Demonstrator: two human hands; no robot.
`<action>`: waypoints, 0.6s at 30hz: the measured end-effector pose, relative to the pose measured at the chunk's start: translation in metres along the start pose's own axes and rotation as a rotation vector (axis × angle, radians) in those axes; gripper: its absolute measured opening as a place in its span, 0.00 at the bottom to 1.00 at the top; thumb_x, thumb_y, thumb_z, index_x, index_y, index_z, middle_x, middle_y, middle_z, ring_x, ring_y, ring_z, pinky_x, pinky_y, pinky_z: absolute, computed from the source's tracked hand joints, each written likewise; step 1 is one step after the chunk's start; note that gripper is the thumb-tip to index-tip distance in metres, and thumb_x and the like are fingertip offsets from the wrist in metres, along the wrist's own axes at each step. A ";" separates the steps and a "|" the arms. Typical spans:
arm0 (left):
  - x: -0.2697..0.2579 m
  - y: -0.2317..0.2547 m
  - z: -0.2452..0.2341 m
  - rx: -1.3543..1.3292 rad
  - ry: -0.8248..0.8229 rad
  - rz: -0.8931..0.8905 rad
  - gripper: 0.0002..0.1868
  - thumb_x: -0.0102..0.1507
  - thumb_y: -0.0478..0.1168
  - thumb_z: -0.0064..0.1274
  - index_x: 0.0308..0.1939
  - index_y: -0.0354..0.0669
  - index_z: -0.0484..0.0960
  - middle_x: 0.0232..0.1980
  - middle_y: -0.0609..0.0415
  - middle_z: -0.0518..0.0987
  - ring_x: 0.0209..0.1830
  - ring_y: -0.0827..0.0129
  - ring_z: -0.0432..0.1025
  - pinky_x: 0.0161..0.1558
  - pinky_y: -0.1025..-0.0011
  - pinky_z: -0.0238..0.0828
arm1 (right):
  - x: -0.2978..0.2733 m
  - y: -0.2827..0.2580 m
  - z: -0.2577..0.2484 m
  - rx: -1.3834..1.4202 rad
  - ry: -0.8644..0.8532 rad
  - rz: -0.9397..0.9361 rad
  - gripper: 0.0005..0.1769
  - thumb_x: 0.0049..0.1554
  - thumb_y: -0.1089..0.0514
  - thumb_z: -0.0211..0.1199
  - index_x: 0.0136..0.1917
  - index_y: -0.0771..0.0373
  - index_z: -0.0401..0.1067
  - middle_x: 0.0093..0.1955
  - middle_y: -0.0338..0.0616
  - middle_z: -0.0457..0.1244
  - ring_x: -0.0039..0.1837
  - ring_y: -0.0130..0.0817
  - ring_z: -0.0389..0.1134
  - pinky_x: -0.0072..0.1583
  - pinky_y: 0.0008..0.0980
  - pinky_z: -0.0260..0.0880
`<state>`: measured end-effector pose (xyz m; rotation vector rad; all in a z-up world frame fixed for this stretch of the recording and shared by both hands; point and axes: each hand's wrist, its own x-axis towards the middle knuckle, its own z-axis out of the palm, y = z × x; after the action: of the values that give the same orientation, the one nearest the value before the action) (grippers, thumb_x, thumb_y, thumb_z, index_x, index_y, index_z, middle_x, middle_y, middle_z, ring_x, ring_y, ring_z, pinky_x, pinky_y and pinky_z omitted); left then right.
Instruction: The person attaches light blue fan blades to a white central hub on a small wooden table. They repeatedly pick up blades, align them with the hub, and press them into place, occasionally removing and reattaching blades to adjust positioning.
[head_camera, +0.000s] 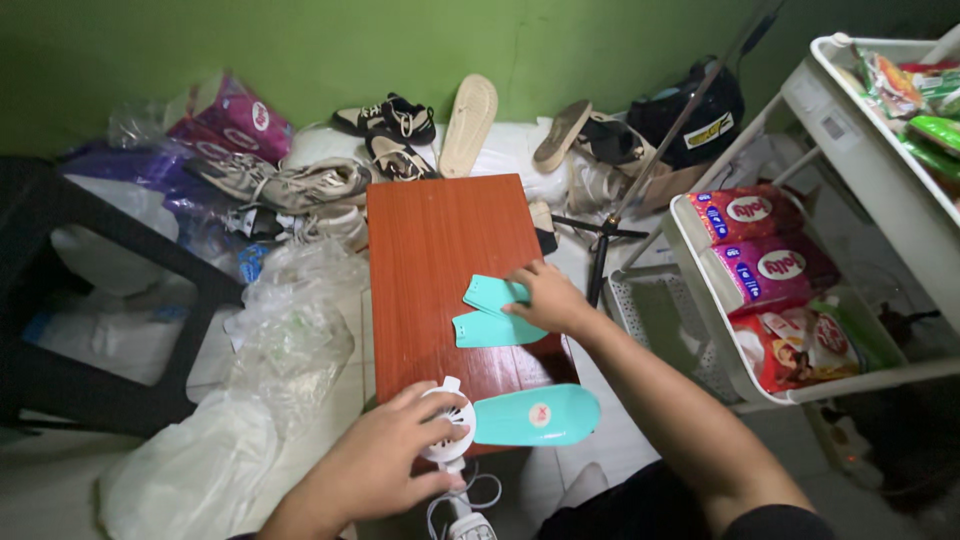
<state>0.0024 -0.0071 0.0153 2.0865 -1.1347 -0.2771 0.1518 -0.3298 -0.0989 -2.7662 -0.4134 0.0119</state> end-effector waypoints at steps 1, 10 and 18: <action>0.001 -0.002 0.002 0.008 0.011 0.004 0.23 0.51 0.43 0.71 0.47 0.39 0.83 0.63 0.49 0.75 0.68 0.43 0.65 0.59 0.54 0.65 | 0.001 0.004 0.003 0.023 0.013 -0.001 0.31 0.47 0.44 0.76 0.62 0.54 0.74 0.61 0.51 0.64 0.65 0.54 0.63 0.65 0.48 0.63; -0.001 -0.016 0.004 0.039 0.054 0.132 0.12 0.52 0.34 0.65 0.38 0.42 0.80 0.54 0.52 0.76 0.61 0.50 0.68 0.57 0.56 0.69 | 0.020 0.019 0.010 0.191 -0.051 0.090 0.36 0.42 0.48 0.80 0.62 0.61 0.73 0.59 0.56 0.65 0.62 0.53 0.65 0.65 0.43 0.66; -0.004 -0.010 0.007 -0.050 0.094 0.156 0.16 0.49 0.29 0.66 0.40 0.45 0.81 0.54 0.52 0.75 0.70 0.45 0.64 0.64 0.54 0.65 | -0.001 -0.003 -0.008 0.292 -0.020 0.090 0.33 0.49 0.49 0.77 0.61 0.67 0.68 0.51 0.57 0.69 0.55 0.52 0.71 0.56 0.44 0.70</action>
<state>0.0031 -0.0035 0.0027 1.9348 -1.2138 -0.1297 0.1500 -0.3300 -0.0900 -2.4952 -0.2682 0.1127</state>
